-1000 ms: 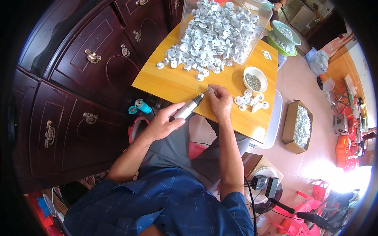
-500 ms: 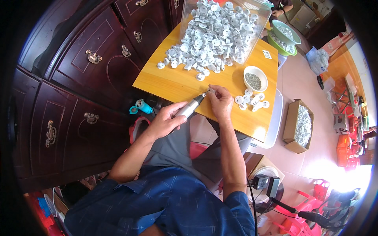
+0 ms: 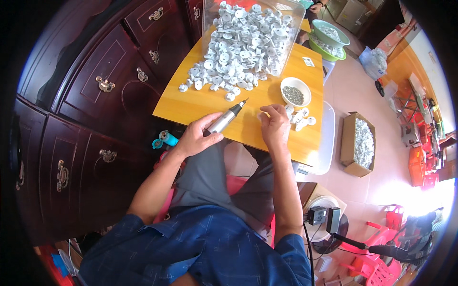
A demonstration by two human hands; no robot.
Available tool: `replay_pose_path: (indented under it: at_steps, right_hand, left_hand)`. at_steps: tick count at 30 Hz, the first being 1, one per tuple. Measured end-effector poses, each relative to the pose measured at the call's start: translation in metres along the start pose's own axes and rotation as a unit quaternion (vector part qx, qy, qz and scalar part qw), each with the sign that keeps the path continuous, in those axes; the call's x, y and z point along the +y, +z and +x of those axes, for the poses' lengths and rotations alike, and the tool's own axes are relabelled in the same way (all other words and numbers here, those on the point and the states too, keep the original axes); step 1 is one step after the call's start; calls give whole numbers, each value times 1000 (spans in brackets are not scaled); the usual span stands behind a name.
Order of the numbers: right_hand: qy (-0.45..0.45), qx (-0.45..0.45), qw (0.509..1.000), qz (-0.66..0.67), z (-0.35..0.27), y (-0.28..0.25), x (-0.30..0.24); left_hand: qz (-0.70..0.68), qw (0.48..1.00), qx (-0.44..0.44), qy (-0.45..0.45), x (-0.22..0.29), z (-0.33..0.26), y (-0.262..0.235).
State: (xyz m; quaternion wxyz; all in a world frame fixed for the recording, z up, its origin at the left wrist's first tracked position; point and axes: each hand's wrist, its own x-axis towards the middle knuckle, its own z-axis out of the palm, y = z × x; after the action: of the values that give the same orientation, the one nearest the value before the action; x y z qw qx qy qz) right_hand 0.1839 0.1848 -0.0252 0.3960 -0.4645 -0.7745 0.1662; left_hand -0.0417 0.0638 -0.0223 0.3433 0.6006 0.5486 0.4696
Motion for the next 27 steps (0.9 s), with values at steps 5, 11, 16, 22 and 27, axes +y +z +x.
replay_pose_path:
  at_steps: [5,11,16,22,27]
  right_hand:
    - [-19,48,997,-60,8,-28,19]
    - [11,37,993,-114,50,-56,42]
    - [67,-112,966,-224,101,-49,61]
    - [114,-221,913,-324,128,-24,73]
    - [128,-202,918,-316,127,-21,80]
  left_hand:
    - [50,997,-6,65,-16,25,5]
    - [-103,993,-60,14,-29,37,8]
    - [-194,976,-98,-15,-30,34,4]
    - [-225,968,-109,-23,-36,35,2]
    - [-245,963,-105,-39,-34,36,2]
